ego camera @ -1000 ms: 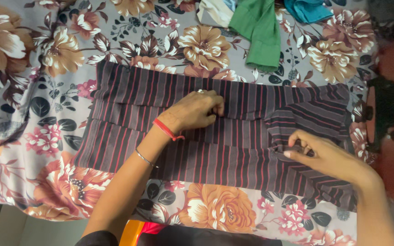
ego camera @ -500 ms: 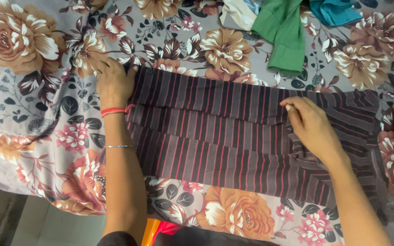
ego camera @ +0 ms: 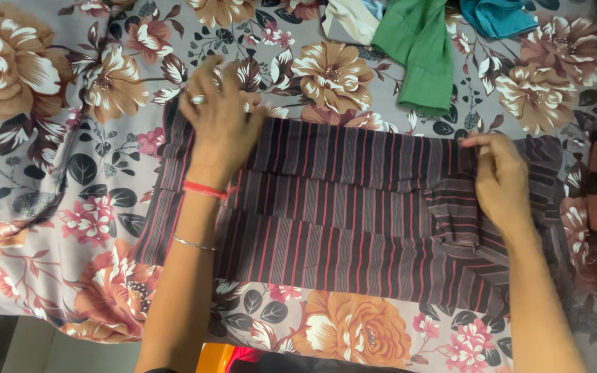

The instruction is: The person smooths and folds a striped shirt and a pair of dark pants by hand on a bed, then places the folded shirt into an open red suitcase.

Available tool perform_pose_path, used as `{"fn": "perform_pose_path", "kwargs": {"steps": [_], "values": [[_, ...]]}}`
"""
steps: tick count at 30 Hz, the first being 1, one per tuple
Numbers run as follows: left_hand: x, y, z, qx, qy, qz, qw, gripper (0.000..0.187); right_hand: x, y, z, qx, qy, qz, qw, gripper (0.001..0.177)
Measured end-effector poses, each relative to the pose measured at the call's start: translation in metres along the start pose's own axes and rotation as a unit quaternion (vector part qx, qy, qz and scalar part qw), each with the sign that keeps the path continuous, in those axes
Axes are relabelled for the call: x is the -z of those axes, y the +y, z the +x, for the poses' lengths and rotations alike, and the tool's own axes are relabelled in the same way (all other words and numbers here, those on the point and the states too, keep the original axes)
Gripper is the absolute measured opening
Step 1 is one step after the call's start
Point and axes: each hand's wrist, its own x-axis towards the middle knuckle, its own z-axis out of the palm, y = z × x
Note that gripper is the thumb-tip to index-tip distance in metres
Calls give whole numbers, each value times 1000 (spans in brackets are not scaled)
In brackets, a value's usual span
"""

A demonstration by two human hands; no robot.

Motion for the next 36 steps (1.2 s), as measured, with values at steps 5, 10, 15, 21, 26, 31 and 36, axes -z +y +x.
{"fn": "perform_pose_path", "kwargs": {"steps": [5,10,15,21,26,31,36], "values": [[-31,73,-24,-129,-151,-53,979,95,23,27,-6,-119,-34,-242,962,51],[-41,51,-26,-60,-280,-4,958,93,37,65,-20,-228,-20,-208,951,64],[-47,43,-27,-60,-256,-7,965,91,38,45,-15,-239,-41,-224,944,69],[-45,70,-38,-123,-131,16,984,90,-16,-42,-19,-79,-85,-238,964,69],[-44,99,-49,-196,-141,-49,969,84,-46,-54,-20,-57,-95,-173,979,76],[-56,84,-43,-181,-175,-31,967,81,-12,-1,-16,-143,-106,-214,960,76],[-60,84,-47,-181,-162,-27,970,81,21,20,-28,-207,-84,-243,944,73]]}}
